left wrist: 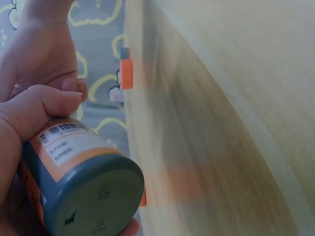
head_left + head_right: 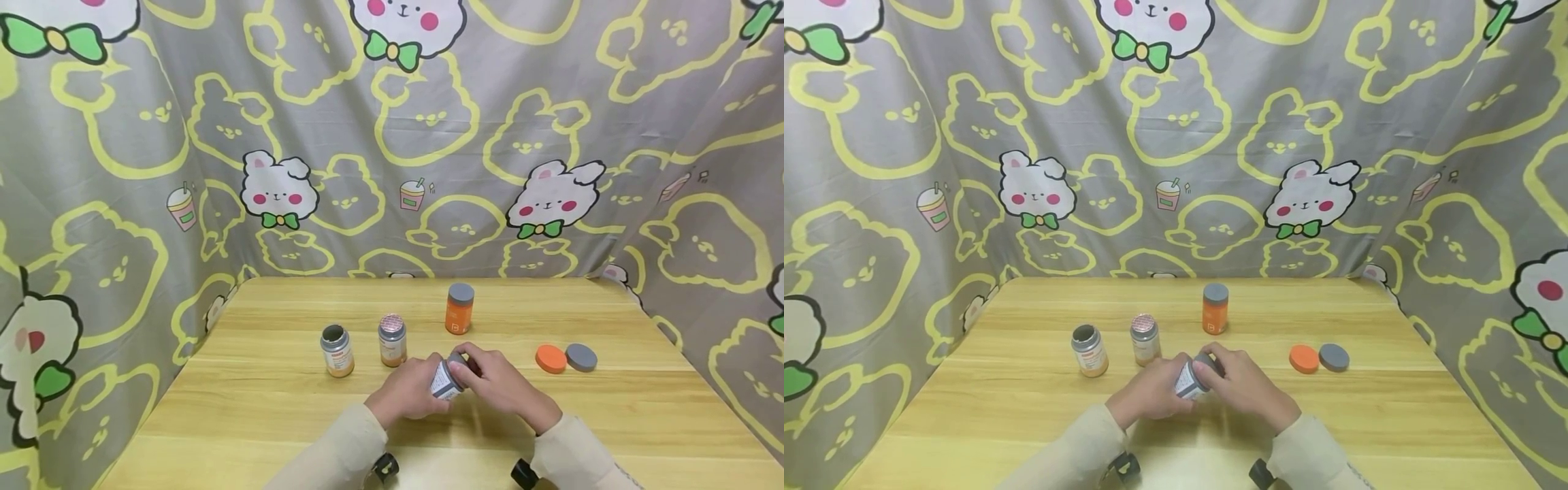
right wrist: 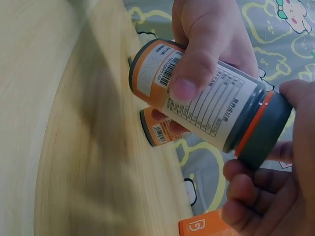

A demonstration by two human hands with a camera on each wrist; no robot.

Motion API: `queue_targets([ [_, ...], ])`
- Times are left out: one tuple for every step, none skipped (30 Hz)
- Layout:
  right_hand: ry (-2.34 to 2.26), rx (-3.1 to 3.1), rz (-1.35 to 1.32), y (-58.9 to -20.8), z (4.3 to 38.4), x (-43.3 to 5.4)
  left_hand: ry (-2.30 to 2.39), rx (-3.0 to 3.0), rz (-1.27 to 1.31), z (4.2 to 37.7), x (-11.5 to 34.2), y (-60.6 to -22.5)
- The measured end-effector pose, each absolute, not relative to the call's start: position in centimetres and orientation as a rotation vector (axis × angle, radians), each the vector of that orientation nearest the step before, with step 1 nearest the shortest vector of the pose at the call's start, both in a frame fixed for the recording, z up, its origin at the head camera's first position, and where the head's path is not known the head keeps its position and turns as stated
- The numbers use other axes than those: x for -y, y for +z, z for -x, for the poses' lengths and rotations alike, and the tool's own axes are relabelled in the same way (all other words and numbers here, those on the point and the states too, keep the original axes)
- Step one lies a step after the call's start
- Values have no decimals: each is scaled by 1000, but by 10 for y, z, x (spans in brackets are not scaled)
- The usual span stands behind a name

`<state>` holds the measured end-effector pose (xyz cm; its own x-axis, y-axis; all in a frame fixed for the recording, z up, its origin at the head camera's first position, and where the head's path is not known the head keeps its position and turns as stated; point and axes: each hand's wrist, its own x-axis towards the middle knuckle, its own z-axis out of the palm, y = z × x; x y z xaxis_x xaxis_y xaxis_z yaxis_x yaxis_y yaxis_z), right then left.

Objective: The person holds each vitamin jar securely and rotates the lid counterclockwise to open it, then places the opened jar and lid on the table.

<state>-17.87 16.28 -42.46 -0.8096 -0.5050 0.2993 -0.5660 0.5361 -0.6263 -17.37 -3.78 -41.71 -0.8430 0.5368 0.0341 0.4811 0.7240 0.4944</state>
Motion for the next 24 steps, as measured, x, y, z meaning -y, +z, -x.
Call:
queue_targets([
  [1154, 2683, -946, -424, 179, -163, 756, -2812, -830, 174, 38, -417],
  [1166, 2681, -958, -424, 179, -163, 758, -2808, -825, 174, 38, -417],
  [1178, 2676, -975, -423, 179, -164, 758, -2806, -822, 174, 38, -417],
  [1188, 2668, -991, -423, 179, -164, 762, -2803, -821, 175, 39, -417],
  [1196, 2659, -1007, -423, 179, -164, 766, -2799, -821, 175, 39, -417],
  [1206, 2645, -1026, -423, 178, -165, 771, -2793, -820, 175, 39, -418],
  [1212, 2634, -1044, -423, 178, -166, 776, -2787, -817, 175, 40, -418],
  [1217, 2621, -1063, -423, 178, -166, 781, -2782, -815, 175, 40, -418],
  [1221, 2606, -1083, -423, 178, -166, 782, -2781, -814, 175, 40, -418],
  [1224, 2591, -1104, -423, 178, -167, 782, -2781, -813, 176, 41, -419],
  [1228, 2578, -1123, -422, 178, -167, 779, -2781, -810, 176, 41, -419],
  [1230, 2566, -1140, -422, 178, -168, 775, -2784, -810, 176, 41, -420],
  [1228, 2556, -1153, -422, 178, -168, 773, -2786, -812, 176, 41, -420],
  [1229, 2546, -1164, -422, 178, -168, 771, -2788, -814, 176, 41, -420],
  [1228, 2536, -1170, -422, 178, -168, 770, -2790, -816, 177, 41, -420],
  [1223, 2533, -1169, -423, 178, -168, 770, -2790, -819, 177, 41, -421],
  [1216, 2531, -1161, -423, 178, -168, 771, -2791, -822, 177, 41, -421],
  [1212, 2533, -1149, -424, 178, -168, 773, -2791, -826, 177, 41, -421],
  [1205, 2536, -1133, -424, 178, -168, 772, -2793, -831, 177, 41, -421],
  [1197, 2541, -1114, -425, 178, -167, 768, -2796, -835, 177, 41, -421],
  [1188, 2550, -1092, -426, 178, -167, 764, -2798, -838, 177, 40, -420],
  [1181, 2560, -1073, -426, 178, -167, 760, -2799, -839, 176, 40, -420],
  [1180, 2565, -1057, -427, 178, -166, 756, -2801, -838, 176, 40, -420],
  [1181, 2567, -1047, -427, 178, -166, 755, -2801, -835, 176, 40, -420],
])
